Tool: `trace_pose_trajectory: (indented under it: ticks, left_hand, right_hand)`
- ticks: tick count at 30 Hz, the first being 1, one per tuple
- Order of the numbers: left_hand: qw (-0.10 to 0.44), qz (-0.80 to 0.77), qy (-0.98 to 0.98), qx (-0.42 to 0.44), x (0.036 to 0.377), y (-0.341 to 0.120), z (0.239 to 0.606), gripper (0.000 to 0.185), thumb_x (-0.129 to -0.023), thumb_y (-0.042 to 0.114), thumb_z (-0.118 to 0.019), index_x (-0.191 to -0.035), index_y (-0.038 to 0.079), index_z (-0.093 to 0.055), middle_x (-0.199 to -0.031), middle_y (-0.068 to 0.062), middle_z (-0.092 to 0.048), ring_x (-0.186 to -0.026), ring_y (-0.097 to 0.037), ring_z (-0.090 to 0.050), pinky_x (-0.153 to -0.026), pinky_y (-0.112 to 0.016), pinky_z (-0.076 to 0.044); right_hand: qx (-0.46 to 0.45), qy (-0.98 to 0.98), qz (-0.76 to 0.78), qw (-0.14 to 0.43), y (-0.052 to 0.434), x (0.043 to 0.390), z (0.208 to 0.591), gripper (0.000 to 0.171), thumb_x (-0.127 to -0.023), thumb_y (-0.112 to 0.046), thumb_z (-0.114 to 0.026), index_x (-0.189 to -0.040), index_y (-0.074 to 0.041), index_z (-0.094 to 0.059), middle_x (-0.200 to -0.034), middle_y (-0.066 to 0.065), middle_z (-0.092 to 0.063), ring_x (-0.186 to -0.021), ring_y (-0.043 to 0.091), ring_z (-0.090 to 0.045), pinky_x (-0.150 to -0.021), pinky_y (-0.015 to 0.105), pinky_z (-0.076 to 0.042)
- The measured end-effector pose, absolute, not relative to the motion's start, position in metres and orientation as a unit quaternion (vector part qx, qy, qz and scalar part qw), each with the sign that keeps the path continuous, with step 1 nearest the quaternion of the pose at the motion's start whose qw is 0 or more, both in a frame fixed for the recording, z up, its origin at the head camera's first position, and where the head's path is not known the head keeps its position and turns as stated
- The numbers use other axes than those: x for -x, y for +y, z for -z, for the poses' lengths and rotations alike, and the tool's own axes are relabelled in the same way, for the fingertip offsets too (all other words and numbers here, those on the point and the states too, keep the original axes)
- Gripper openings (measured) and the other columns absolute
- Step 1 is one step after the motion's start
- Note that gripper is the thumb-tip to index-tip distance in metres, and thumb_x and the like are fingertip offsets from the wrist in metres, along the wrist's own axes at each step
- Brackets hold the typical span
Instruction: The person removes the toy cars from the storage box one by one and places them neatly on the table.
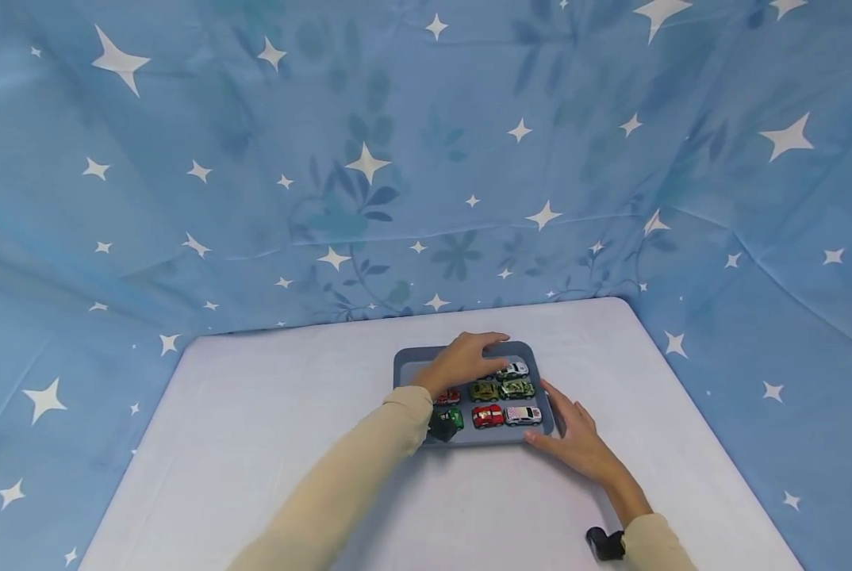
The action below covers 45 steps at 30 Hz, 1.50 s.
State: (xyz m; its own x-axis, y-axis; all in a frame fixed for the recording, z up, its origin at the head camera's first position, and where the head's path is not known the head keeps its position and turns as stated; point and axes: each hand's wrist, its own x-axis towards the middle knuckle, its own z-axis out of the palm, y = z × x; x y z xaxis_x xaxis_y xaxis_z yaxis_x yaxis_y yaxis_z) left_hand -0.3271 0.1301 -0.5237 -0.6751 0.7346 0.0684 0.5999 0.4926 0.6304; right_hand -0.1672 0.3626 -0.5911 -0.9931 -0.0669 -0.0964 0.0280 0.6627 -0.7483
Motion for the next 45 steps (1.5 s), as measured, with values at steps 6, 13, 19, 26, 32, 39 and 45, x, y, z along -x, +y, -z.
trace_pose_trajectory:
  ticks: [6, 13, 19, 26, 32, 39, 45]
  left_hand:
    - [0.117, -0.279, 0.881, -0.365, 0.328, 0.139, 0.528, 0.047, -0.109, 0.032, -0.067, -0.153, 0.019, -0.062, -0.151, 0.003, -0.063, -0.138, -0.012, -0.057, -0.114, -0.03, -0.045]
    - [0.119, -0.208, 0.9, -0.364, 0.324, 0.155, 0.544, 0.043, -0.107, 0.033, -0.069, -0.149, 0.023, -0.067, -0.144, 0.01, -0.067, -0.133, -0.007, -0.061, -0.11, -0.026, -0.047]
    - [0.114, -0.142, 0.899, -0.399, 0.315, 0.187, 0.55, 0.041, -0.106, 0.039, -0.069, -0.145, 0.026, -0.07, -0.14, 0.016, -0.068, -0.13, -0.002, -0.061, -0.111, -0.021, -0.044]
    - [0.122, -0.114, 0.899, -0.406, 0.313, 0.198, 0.557, 0.037, -0.105, 0.04, -0.071, -0.14, 0.027, -0.074, -0.135, 0.018, -0.069, -0.126, 0.0, -0.061, -0.106, -0.018, -0.047]
    - [0.099, -0.093, 0.894, -0.426, 0.318, 0.193, 0.56, 0.036, -0.106, 0.036, -0.071, -0.142, 0.027, -0.073, -0.138, 0.017, -0.068, -0.128, 0.0, -0.06, -0.107, -0.016, -0.045]
    - [0.072, -0.082, 0.888, -0.447, 0.326, 0.187, 0.556, 0.033, -0.107, 0.03, -0.071, -0.139, 0.024, -0.074, -0.134, 0.015, -0.07, -0.123, 0.001, -0.062, -0.104, -0.013, -0.045]
    - [0.076, -0.076, 0.89, -0.443, 0.328, 0.178, 0.553, 0.03, -0.107, 0.026, -0.072, -0.137, 0.024, -0.076, -0.132, 0.015, -0.071, -0.122, 0.001, -0.063, -0.104, -0.014, -0.046]
  right_hand:
    - [0.012, 0.913, 0.404, 0.059, 0.358, 0.171, 0.595, 0.103, -0.095, -0.044, -0.078, -0.174, -0.017, -0.017, -0.164, 0.037, -0.033, -0.148, 0.073, -0.008, -0.103, 0.093, -0.014]
    - [0.024, 0.906, 0.421, 0.048, 0.358, 0.168, 0.6, 0.1, -0.096, -0.041, -0.077, -0.174, -0.018, -0.019, -0.161, 0.038, -0.037, -0.148, 0.07, -0.014, -0.109, 0.089, -0.011]
    - [0.015, 0.903, 0.427, 0.046, 0.373, 0.152, 0.601, 0.099, -0.098, -0.039, -0.075, -0.174, -0.018, -0.016, -0.158, 0.042, -0.036, -0.147, 0.069, -0.02, -0.116, 0.083, -0.004]
    - [0.01, 0.907, 0.418, 0.05, 0.379, 0.144, 0.604, 0.098, -0.1, -0.039, -0.073, -0.173, -0.012, -0.014, -0.156, 0.045, -0.036, -0.143, 0.069, -0.029, -0.118, 0.08, -0.001]
    - [0.018, 0.909, 0.414, 0.047, 0.376, 0.151, 0.602, 0.098, -0.1, -0.039, -0.073, -0.173, -0.01, -0.015, -0.156, 0.044, -0.037, -0.144, 0.068, -0.029, -0.119, 0.078, 0.001]
    - [0.034, 0.907, 0.417, 0.037, 0.372, 0.161, 0.598, 0.096, -0.099, -0.035, -0.074, -0.172, -0.009, -0.017, -0.155, 0.044, -0.039, -0.144, 0.068, -0.029, -0.12, 0.077, 0.003]
    - [0.029, 0.902, 0.427, 0.054, 0.365, 0.168, 0.6, 0.096, -0.1, -0.037, -0.073, -0.172, -0.009, -0.016, -0.156, 0.043, -0.038, -0.145, 0.067, -0.027, -0.118, 0.079, 0.001]
